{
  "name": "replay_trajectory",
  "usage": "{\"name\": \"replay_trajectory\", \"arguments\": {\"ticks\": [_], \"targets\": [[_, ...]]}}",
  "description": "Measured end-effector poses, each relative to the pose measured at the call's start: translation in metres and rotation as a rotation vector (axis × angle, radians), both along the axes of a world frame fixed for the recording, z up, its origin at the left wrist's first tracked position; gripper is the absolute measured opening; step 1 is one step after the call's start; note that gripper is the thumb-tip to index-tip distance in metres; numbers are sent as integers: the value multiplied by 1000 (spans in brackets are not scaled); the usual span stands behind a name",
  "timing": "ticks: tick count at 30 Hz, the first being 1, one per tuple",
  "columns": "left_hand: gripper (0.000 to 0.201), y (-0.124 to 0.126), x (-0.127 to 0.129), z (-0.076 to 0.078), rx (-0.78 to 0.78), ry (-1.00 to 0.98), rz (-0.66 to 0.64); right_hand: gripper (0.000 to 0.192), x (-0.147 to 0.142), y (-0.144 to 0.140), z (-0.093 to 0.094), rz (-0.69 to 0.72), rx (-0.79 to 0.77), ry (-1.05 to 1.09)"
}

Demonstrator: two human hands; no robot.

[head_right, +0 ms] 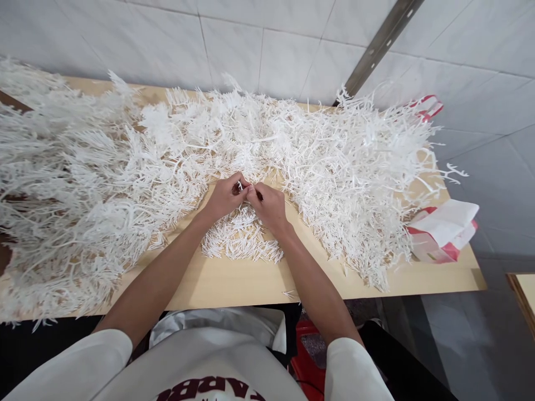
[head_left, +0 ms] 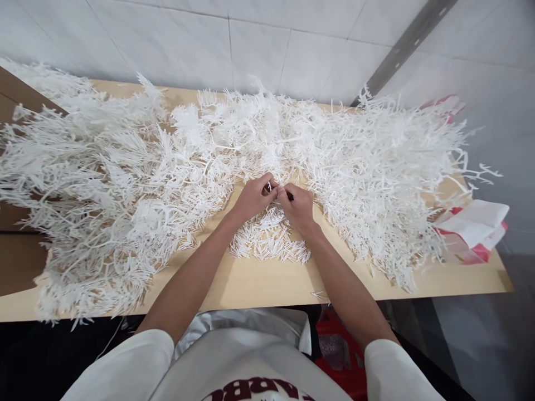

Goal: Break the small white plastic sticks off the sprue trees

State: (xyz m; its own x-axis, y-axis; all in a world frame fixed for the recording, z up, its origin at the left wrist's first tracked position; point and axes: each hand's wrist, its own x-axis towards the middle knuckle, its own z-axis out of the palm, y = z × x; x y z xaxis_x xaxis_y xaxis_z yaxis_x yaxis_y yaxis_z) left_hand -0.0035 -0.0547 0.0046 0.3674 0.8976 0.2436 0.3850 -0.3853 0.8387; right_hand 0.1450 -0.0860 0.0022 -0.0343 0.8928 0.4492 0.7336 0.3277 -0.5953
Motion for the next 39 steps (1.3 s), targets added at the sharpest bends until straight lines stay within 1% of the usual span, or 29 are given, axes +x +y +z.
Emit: {"name": "replay_trajectory", "arguments": {"ticks": [7,11,15,17,20,24,27,28,30,32,33,34,36,38,39], "targets": [[15,-2,2,-1,-14,-47,7,35,-1,-2,-1,-30,53,-44],[15,-2,3,-3,19,-51,18,33,-2,-3,-2,-37,75,-24],[7,-1,2,-4,100,-47,33,33,-5,-2,1,-71,1,65],[8,-1,2,-3,132,-41,24,32,-5,-1,3,-76,-41,123],[6,-3,1,-3,123,-13,51,31,-5,0,4,-46,-56,180],[11,-5,1,-5,84,30,59,29,-3,1,1,-10,10,136],[12,-4,1,-5,48,44,34,30,-2,-2,-2,12,96,62],[12,-3,1,-4,25,32,44,30,-3,-4,-3,30,131,40],[13,0,0,-2,-31,-44,126,31,-7,-8,-4,91,198,11],[12,2,-2,0,-63,-142,223,32,-12,-12,-5,146,215,22],[13,3,-2,1,-59,-171,235,33,-14,-12,-4,135,190,56],[13,3,-3,1,-49,-168,194,33,-16,-11,-4,95,137,128],[17,2,-3,2,-41,-142,105,29,-16,-6,-3,-24,18,356],[21,0,-2,2,-59,-129,60,27,-14,0,-2,-94,-44,540],[23,-1,-2,2,-73,-131,50,28,-12,3,-1,-101,-56,584]]}}
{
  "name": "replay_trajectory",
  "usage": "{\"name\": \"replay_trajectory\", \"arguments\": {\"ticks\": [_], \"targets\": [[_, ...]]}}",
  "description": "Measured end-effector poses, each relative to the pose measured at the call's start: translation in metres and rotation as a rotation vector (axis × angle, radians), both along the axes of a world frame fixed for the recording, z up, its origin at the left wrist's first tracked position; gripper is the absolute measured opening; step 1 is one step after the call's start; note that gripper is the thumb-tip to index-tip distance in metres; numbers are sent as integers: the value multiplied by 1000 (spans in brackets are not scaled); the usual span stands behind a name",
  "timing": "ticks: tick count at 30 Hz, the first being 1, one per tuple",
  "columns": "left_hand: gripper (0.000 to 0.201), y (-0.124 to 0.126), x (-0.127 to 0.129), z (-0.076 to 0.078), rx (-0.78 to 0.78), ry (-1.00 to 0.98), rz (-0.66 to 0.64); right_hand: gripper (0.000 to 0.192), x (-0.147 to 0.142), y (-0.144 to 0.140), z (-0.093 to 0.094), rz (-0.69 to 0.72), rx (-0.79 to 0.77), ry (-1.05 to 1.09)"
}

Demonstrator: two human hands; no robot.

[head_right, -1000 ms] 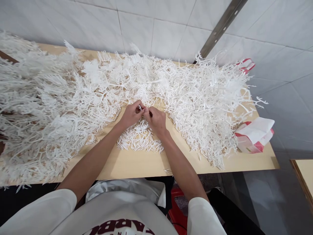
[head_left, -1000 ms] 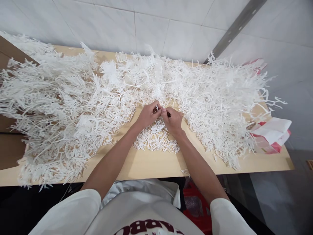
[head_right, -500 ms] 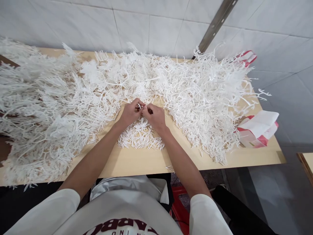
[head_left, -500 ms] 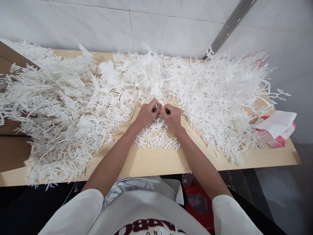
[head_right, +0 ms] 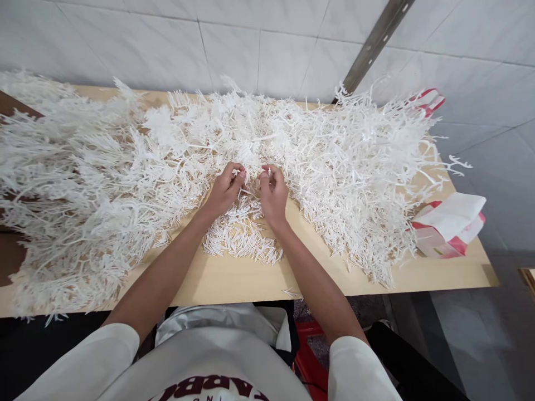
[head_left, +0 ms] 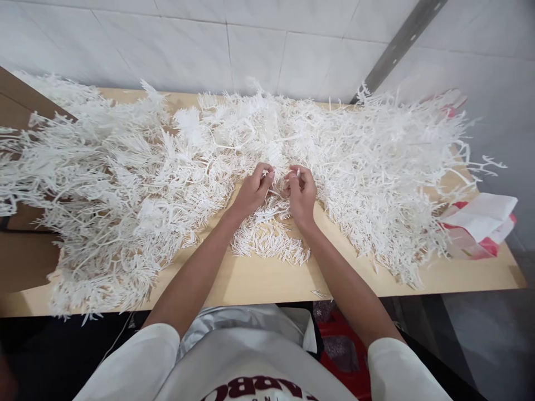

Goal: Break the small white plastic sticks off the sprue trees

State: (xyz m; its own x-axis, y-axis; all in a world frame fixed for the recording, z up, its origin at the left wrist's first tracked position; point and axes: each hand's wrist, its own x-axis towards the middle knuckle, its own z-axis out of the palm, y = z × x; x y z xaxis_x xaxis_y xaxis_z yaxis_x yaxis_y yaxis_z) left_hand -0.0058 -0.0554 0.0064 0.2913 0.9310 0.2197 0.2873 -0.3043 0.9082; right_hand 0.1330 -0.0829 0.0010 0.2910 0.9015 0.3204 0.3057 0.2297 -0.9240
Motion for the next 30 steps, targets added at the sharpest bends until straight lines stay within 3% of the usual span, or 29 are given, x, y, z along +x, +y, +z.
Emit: {"name": "replay_trajectory", "arguments": {"ticks": [7,12,19,25,28,30], "targets": [[23,0,-1,0,-9,-10,-79,31,8,7,4,209,-67,-126],[13,-1,-1,0,64,165,-56,27,17,7,3,159,36,-294],[8,0,4,0,93,227,-5,19,9,0,0,18,73,-576],[11,-1,8,-2,64,169,-40,15,11,3,0,109,94,-508],[13,-1,8,-1,-2,94,-73,18,13,2,-1,117,107,-390],[13,2,6,-1,-63,12,-16,24,12,-2,-2,127,146,-271]]}}
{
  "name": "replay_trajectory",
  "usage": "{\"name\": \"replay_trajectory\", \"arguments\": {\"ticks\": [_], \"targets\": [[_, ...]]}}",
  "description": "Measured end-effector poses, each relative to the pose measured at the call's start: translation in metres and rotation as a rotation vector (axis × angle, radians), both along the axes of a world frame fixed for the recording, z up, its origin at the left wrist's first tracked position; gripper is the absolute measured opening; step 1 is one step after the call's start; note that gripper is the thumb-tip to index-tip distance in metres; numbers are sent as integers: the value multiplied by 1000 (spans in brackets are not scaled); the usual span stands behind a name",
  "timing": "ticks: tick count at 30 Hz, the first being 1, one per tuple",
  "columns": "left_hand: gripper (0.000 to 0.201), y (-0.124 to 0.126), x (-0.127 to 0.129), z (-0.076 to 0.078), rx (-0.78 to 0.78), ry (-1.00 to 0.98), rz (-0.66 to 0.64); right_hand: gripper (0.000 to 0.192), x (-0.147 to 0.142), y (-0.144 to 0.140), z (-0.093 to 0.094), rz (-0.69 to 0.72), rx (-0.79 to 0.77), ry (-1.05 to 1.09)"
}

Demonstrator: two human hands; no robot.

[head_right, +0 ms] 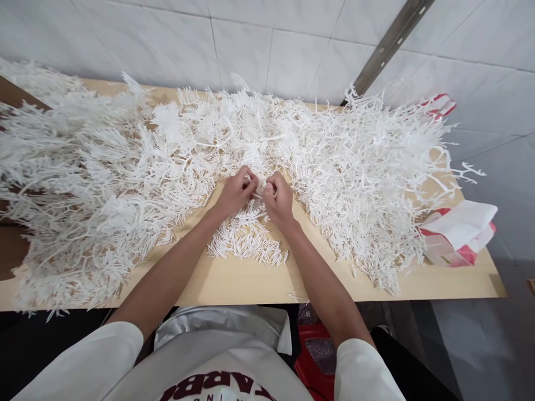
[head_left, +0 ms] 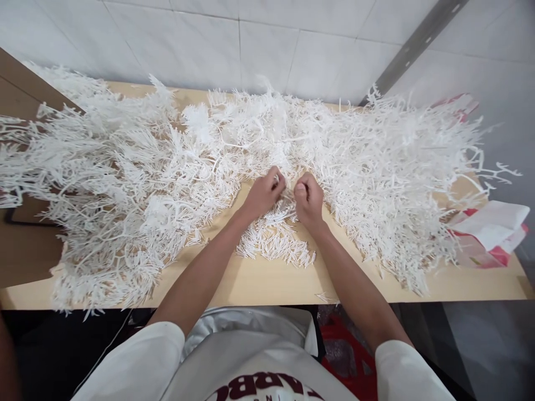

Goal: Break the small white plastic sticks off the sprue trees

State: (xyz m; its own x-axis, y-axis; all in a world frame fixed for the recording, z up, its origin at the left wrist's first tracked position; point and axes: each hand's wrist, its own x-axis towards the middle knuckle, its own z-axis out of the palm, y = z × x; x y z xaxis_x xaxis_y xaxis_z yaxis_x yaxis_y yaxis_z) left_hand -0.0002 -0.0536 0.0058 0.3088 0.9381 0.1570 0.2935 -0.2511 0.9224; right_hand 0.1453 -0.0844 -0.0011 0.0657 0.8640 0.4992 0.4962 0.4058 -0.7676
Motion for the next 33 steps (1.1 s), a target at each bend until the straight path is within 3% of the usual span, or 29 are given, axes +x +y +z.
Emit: {"name": "replay_trajectory", "arguments": {"ticks": [3,6,9,15,24,33], "targets": [[12,4,-4,0,-52,-118,120,28,-3,-4,-1,27,3,100],[16,4,-6,-1,-67,-157,39,17,-6,-3,3,-3,-56,99],[21,3,-5,-4,-46,-145,-63,22,-7,2,7,-46,-77,101],[21,3,-5,-5,51,-52,-103,29,-8,5,8,134,-277,81],[12,0,-5,-3,-9,-101,-34,39,-5,3,12,66,-142,-113],[12,-3,1,-5,111,63,-10,37,-3,3,3,-111,10,-199]]}}
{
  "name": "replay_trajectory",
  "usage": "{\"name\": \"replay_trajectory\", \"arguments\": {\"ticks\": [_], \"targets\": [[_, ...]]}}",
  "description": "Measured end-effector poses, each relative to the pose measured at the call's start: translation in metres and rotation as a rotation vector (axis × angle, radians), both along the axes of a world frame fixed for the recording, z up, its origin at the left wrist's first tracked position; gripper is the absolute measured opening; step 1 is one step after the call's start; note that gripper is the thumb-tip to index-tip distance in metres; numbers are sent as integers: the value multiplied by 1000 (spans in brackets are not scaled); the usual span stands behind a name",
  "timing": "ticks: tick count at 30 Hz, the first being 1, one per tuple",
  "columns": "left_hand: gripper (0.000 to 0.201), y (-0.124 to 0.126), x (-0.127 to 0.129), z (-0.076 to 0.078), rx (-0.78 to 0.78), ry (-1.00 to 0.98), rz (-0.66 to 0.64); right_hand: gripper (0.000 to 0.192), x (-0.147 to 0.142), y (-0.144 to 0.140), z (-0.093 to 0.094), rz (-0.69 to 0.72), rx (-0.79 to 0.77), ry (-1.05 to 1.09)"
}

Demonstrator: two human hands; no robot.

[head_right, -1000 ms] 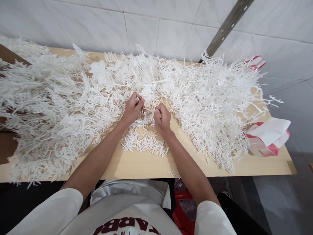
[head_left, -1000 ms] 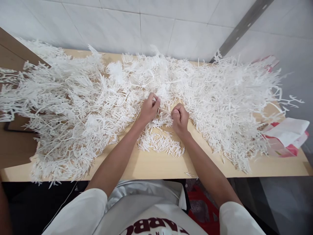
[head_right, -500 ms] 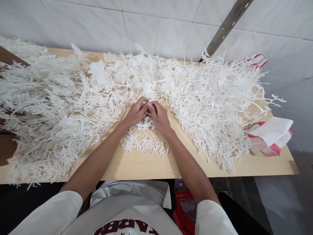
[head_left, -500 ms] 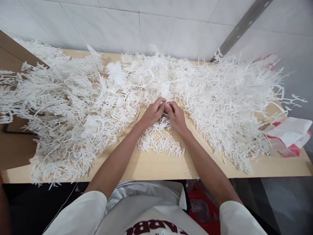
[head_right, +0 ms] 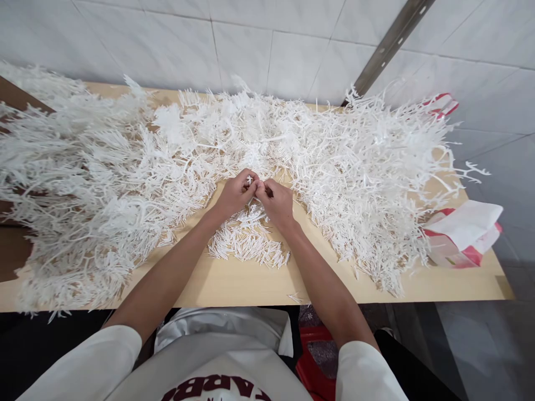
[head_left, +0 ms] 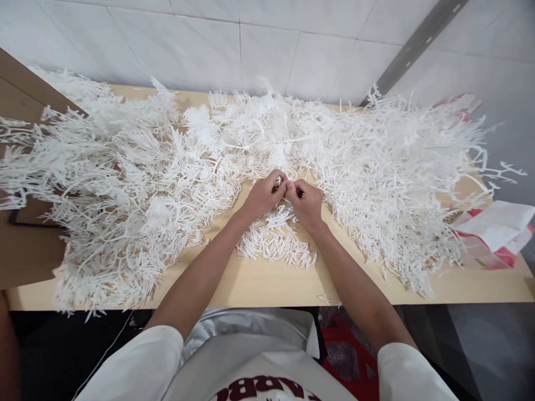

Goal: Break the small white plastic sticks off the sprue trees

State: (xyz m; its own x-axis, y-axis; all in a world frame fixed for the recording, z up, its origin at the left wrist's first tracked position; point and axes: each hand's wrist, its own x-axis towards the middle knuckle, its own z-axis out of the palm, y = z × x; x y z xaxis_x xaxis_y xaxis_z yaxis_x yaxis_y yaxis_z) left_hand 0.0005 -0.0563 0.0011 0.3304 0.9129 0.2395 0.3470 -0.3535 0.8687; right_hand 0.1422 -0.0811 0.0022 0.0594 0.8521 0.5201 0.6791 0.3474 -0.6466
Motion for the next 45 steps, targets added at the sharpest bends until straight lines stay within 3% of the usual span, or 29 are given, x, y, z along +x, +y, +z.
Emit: {"name": "replay_trajectory", "arguments": {"ticks": [3,8,11,16,19,24,28,31,35,42,45], "targets": [[14,1,0,-1,19,13,0,38,-1,-4,0,27,69,-16],[10,5,-5,6,-122,-143,84,38,-16,-19,-1,283,189,-93],[13,6,-7,8,-149,-245,62,34,-20,-22,0,203,114,56],[17,10,-6,0,-143,-358,140,27,-9,-13,8,-8,56,336],[18,10,-4,-2,-139,-368,124,31,-1,-7,11,-61,94,233],[19,10,-4,0,-149,-387,176,18,3,-3,7,-129,114,-86],[22,11,-6,1,-144,-414,190,19,3,-3,3,67,16,-196],[26,11,-6,0,-146,-458,208,32,4,-3,0,187,71,-188],[30,12,-6,0,-171,-533,219,35,7,1,-4,239,205,-227],[32,10,-6,3,-236,-581,142,19,11,4,-7,301,114,-174],[33,9,-7,3,-204,-544,149,16,10,2,-4,243,46,-57]]}}
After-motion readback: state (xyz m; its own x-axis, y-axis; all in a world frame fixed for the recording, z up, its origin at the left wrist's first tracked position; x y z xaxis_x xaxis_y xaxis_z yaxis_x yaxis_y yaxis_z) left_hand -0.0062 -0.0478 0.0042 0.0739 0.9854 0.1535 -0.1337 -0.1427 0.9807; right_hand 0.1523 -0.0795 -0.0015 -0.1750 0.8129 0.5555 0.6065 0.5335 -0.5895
